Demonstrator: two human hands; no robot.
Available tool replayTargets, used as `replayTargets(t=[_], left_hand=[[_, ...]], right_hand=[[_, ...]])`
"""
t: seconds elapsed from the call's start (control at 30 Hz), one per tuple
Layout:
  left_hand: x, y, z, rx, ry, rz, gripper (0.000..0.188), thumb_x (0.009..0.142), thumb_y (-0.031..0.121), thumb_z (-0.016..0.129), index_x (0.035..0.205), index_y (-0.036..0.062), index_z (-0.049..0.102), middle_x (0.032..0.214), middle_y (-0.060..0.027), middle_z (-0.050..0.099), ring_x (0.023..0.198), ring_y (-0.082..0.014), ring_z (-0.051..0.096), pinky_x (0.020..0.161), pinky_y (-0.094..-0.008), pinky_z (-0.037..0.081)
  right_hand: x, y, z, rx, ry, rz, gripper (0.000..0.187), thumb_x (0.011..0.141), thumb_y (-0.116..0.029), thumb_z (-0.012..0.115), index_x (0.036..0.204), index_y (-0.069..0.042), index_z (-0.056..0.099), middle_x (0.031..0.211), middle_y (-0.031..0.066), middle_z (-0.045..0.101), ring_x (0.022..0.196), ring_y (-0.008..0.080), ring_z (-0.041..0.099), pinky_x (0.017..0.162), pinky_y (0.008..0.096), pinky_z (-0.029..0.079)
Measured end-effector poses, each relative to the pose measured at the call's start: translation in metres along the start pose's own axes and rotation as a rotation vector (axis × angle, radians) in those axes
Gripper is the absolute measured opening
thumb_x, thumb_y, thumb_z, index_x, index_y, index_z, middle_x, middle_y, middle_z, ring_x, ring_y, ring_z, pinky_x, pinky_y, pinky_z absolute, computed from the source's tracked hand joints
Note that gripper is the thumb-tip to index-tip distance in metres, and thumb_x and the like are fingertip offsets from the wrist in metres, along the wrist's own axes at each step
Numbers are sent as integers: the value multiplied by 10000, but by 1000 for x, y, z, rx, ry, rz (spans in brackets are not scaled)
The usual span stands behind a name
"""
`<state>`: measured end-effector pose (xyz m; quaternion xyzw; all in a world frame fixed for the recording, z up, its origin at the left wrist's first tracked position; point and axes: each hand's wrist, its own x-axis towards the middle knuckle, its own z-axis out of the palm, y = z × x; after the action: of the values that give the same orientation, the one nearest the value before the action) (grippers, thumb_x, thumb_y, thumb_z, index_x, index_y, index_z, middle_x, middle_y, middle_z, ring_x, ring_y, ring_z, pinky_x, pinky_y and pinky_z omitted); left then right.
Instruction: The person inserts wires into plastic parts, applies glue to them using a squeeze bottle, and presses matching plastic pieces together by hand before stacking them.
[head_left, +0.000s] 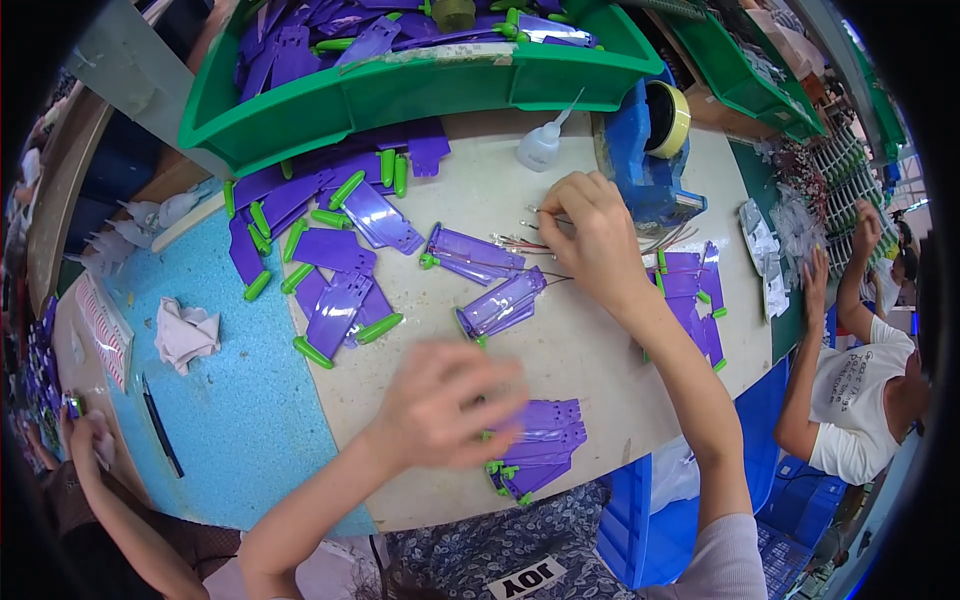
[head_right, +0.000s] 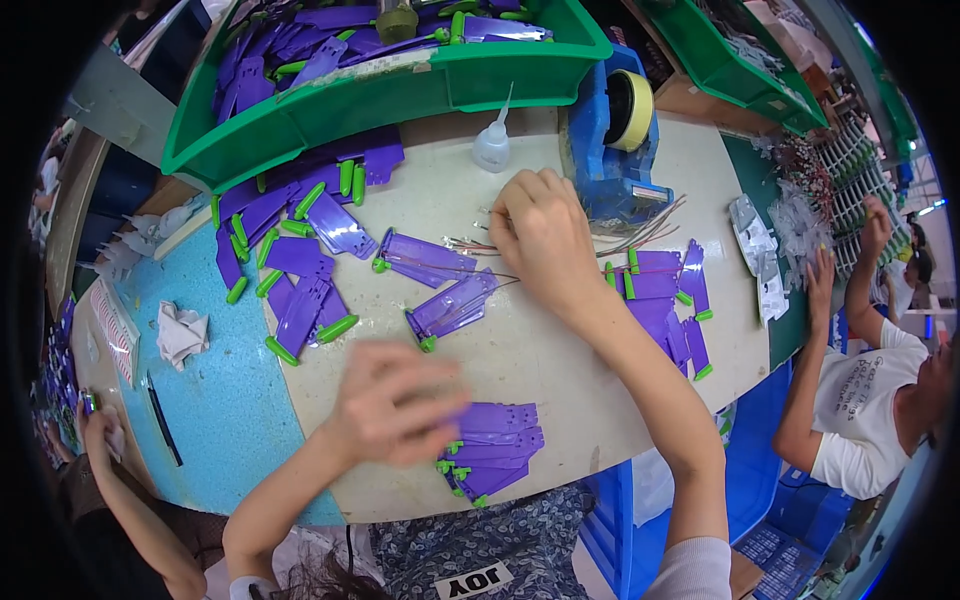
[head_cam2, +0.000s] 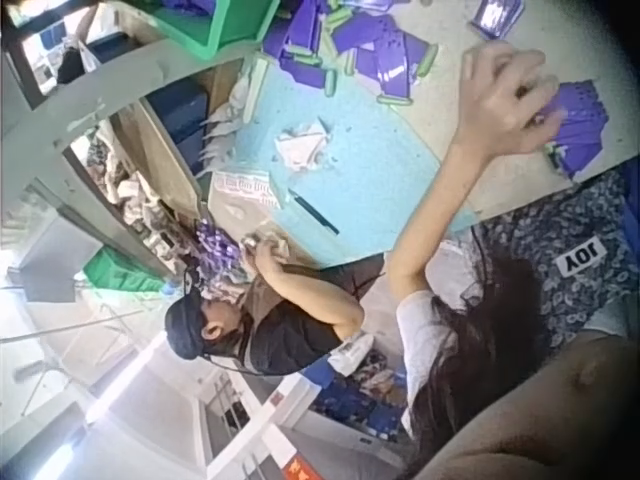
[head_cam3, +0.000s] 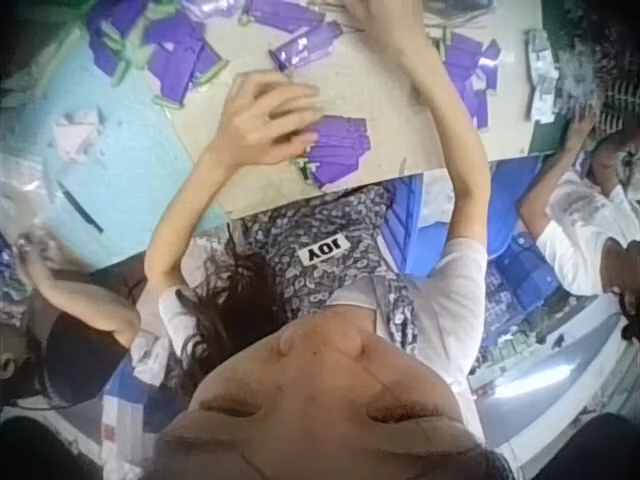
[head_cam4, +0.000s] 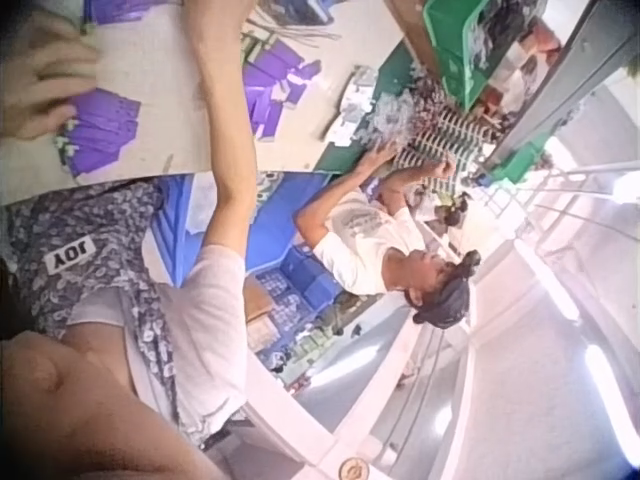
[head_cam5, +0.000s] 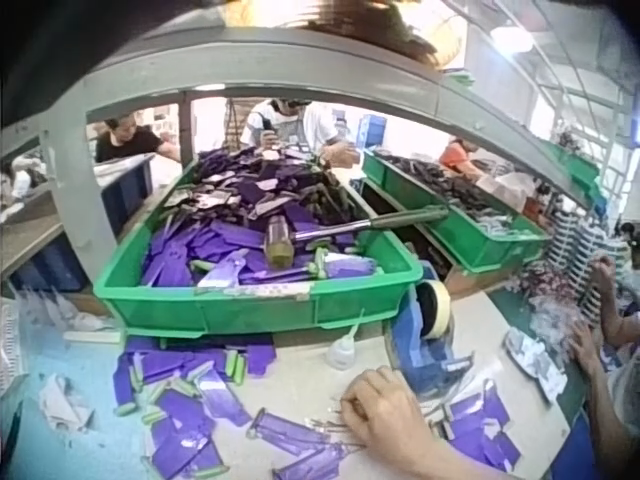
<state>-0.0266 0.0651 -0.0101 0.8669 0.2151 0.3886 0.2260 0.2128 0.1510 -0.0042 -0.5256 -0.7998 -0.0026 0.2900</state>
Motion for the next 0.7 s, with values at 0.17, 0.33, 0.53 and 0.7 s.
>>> replayTargets(t=[0.17, 0.33, 0.53, 0.7], left_hand=[[-16, 4, 3, 109, -62, -196, 328, 743, 195, 769, 1018, 34, 692, 1086, -87, 639, 888, -250, 587, 748, -352, 508], [-3, 3, 7, 25, 38, -326, 471, 729, 75, 780, 1145, -46, 597, 1041, -135, 615, 873, -292, 598, 716, -357, 527], [-1, -13, 4, -307, 30, -526, 553, 723, 7, 795, 1211, -17, 536, 1014, -156, 612, 791, -259, 635, 710, -343, 552], [10, -20, 5, -197, 93, -458, 523, 713, -19, 768, 1184, -11, 541, 995, -164, 600, 801, -276, 649, 693, -348, 566]], right_hand=[[-13, -73, -52, 427, -163, 95, 108, 775, 12, 658, 810, -11, 559, 761, 125, 547, 629, 335, 574, 542, 423, 467], [-43, -88, -34, 318, -365, 64, 73, 779, 0, 647, 801, -18, 580, 716, 128, 523, 598, 349, 584, 529, 436, 479], [-28, -74, -20, 492, -428, 115, 85, 759, -18, 687, 788, 29, 623, 775, 153, 604, 660, 359, 621, 583, 426, 505], [-20, -71, -23, 490, -454, 235, 66, 739, 21, 684, 802, 30, 664, 764, 157, 619, 667, 330, 640, 592, 406, 490]])
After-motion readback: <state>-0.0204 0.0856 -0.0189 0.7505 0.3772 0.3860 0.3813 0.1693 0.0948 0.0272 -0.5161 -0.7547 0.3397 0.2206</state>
